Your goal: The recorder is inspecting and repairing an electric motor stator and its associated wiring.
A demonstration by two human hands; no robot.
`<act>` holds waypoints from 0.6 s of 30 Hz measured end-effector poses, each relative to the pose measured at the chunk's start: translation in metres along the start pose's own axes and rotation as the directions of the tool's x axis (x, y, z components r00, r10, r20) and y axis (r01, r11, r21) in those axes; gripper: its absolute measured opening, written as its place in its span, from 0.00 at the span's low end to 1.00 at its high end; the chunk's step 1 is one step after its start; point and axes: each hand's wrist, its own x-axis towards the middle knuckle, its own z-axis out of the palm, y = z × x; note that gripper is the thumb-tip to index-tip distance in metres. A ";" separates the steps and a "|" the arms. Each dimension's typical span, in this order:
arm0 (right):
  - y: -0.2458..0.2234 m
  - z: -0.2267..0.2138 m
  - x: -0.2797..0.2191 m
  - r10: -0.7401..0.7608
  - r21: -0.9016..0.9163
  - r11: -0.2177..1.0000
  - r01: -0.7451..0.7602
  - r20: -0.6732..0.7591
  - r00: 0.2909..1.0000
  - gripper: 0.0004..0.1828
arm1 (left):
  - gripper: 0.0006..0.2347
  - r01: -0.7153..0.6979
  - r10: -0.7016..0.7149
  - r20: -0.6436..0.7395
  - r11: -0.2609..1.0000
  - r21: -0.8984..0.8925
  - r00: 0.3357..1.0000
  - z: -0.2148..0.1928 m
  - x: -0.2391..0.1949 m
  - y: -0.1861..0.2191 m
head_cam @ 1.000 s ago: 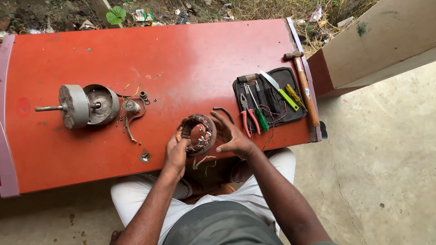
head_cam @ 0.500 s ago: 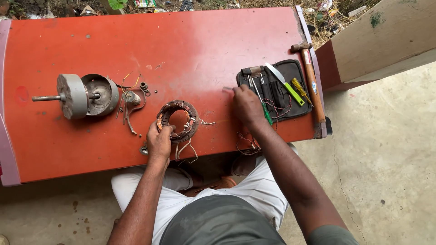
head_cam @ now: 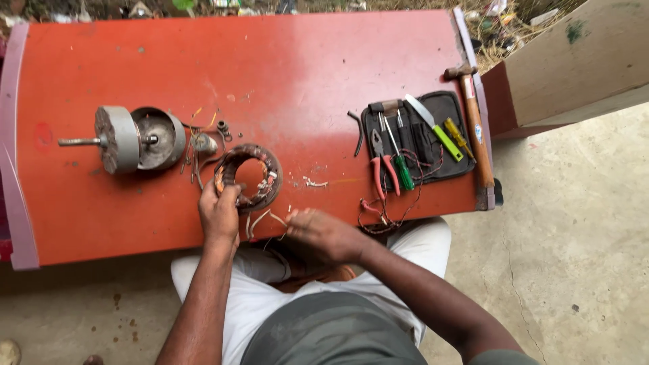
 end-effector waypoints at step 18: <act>0.139 -0.029 0.131 -0.084 0.244 0.969 0.033 0.203 0.976 0.28 | 0.16 0.056 -0.056 -0.035 0.998 -0.004 0.998 -0.010 -0.007 -0.008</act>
